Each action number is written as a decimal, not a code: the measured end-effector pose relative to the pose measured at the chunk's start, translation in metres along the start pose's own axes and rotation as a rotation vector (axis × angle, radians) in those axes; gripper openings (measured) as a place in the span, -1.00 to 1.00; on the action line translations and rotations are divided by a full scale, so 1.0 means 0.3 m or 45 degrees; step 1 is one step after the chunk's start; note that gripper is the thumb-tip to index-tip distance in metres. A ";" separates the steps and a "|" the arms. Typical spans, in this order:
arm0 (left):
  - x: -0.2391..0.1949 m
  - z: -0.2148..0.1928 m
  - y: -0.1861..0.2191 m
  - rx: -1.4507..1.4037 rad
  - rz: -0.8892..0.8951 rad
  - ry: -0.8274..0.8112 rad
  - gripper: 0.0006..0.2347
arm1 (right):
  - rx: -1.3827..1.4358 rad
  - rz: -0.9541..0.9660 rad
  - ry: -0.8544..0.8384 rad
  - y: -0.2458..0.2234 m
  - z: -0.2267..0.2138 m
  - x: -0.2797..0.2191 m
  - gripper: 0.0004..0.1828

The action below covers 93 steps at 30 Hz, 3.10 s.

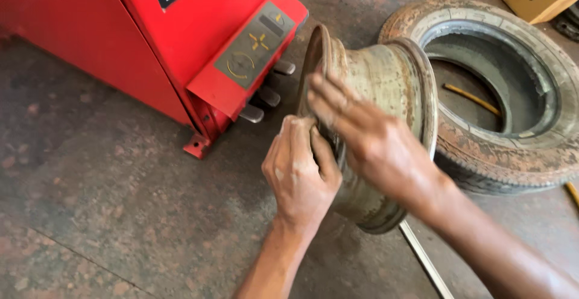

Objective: The person scrubs a metal wheel rim with a small abrasive pad, rotating the rim by hand to clean different sections of the outer face and edges. The rim is held upright and turned repeatedly while the pad is rubbed across its surface.

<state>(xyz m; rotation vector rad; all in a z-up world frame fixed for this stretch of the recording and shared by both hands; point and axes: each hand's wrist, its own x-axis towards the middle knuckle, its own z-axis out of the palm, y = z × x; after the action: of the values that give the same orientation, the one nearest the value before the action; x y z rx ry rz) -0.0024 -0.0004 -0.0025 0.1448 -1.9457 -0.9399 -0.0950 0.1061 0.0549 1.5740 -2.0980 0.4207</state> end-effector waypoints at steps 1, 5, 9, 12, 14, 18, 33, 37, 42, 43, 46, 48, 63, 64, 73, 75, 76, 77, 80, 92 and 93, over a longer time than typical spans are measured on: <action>-0.010 -0.005 -0.001 0.004 0.008 0.003 -0.94 | 0.003 0.021 -0.029 -0.004 0.000 -0.009 -0.20; 0.018 0.006 -0.007 0.019 0.037 0.002 -0.94 | 0.158 0.266 -0.157 0.150 0.015 0.168 -0.35; 0.018 0.015 -0.014 0.081 0.032 -0.001 -0.94 | 0.103 0.138 -0.012 -0.008 -0.008 0.040 -0.34; -0.033 0.018 -0.018 0.161 0.053 -0.018 -0.86 | 0.207 0.286 -0.073 0.021 0.011 0.037 -0.35; -0.058 0.020 -0.030 0.264 0.089 -0.067 -0.76 | 0.226 0.372 -0.137 0.152 0.048 0.146 -0.45; -0.187 0.008 -0.047 0.411 0.038 -0.132 -0.49 | 0.193 0.340 -0.133 0.255 0.104 0.221 -0.63; -0.037 -0.062 -0.003 0.232 -0.216 -0.513 -0.48 | 0.312 0.389 0.050 0.064 0.024 0.053 -0.65; -0.010 -0.042 0.014 0.116 -0.106 -0.238 -0.63 | 0.491 0.752 -0.110 0.088 0.033 0.110 -0.64; -0.029 -0.012 -0.013 0.108 -0.100 -0.052 -0.85 | 0.283 0.200 0.072 -0.114 0.012 -0.059 -0.57; -0.040 -0.010 -0.018 0.086 -0.089 -0.047 -0.86 | 0.314 0.225 0.066 -0.108 0.018 -0.053 -0.58; -0.043 0.000 -0.029 0.117 -0.088 -0.055 -0.86 | 0.376 0.423 -0.007 -0.013 0.038 0.050 -0.66; -0.034 -0.003 -0.022 0.161 -0.086 -0.049 -0.87 | 0.419 0.876 -0.149 0.028 0.053 0.149 -0.56; 0.008 0.011 0.007 0.101 0.034 0.029 -0.92 | 0.389 0.665 -0.051 -0.073 0.042 0.008 -0.42; -0.005 0.011 0.012 0.071 0.044 0.044 -0.91 | 0.391 0.605 0.001 -0.097 0.042 -0.009 -0.44; 0.010 0.009 0.010 0.242 0.086 -0.001 -0.94 | 0.353 0.574 0.027 0.058 0.094 0.128 -0.50; -0.004 0.009 0.007 0.244 0.116 0.030 -0.92 | 0.350 0.441 0.077 -0.074 0.058 -0.012 -0.52; -0.022 0.006 0.007 0.251 0.128 0.041 -0.91 | 0.383 0.446 0.072 -0.063 0.054 -0.016 -0.52; -0.039 0.007 0.007 0.259 0.139 0.052 -0.89 | 0.415 0.451 0.067 -0.042 0.056 -0.007 -0.53; -0.048 0.000 0.004 0.258 0.100 -0.010 -0.93 | 0.631 1.093 -0.207 0.106 0.093 0.184 -0.52; -0.045 -0.009 0.005 0.190 0.073 -0.011 -0.93 | 0.403 1.041 -0.222 0.145 0.104 0.264 -0.54; -0.043 -0.012 0.005 0.188 0.048 -0.003 -0.93 | 0.344 0.883 -0.113 0.133 0.124 0.241 -0.56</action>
<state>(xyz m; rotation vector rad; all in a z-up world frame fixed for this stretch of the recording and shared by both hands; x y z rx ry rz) 0.0078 0.0046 -0.0094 0.1916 -2.0130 -0.7720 -0.1562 0.0403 0.0649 0.9491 -2.7157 0.9085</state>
